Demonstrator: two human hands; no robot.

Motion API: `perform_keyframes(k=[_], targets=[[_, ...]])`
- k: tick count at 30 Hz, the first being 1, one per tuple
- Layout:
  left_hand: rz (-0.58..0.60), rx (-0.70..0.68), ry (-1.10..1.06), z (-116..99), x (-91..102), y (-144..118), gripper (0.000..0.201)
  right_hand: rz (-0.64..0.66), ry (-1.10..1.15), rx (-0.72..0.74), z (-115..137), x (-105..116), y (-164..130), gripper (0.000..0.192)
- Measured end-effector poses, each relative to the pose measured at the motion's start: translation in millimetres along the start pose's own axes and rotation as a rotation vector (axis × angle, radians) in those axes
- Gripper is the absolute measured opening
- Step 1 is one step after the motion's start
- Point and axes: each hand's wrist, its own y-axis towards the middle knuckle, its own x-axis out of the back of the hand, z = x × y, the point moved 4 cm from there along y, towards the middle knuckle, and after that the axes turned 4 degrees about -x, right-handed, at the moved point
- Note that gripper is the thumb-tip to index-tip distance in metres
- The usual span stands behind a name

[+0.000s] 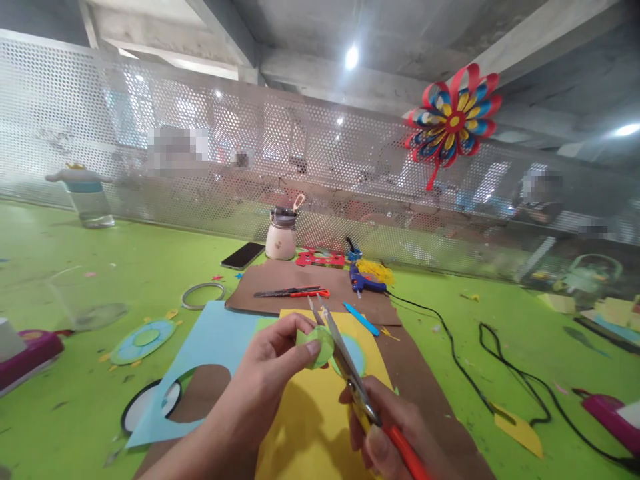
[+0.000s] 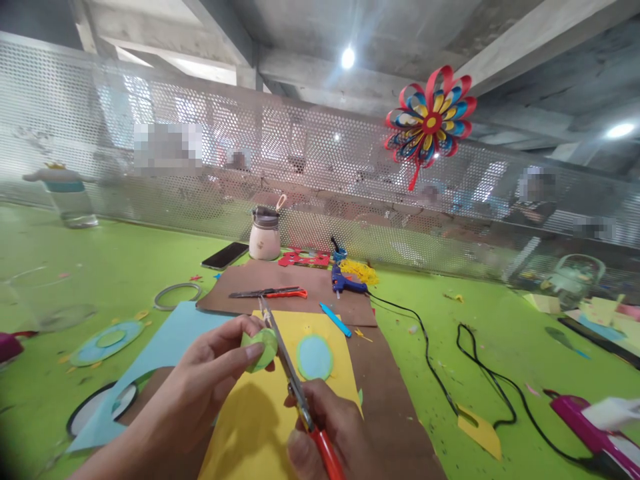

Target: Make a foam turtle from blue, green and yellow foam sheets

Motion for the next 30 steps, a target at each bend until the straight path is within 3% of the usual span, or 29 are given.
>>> perform_keyframes(k=[30], targets=[[0.005,0.006,0.009,0.2,1.3,1.7,0.014,-0.018,-0.018,-0.016,-5.8,2.4,-0.9,0.059]])
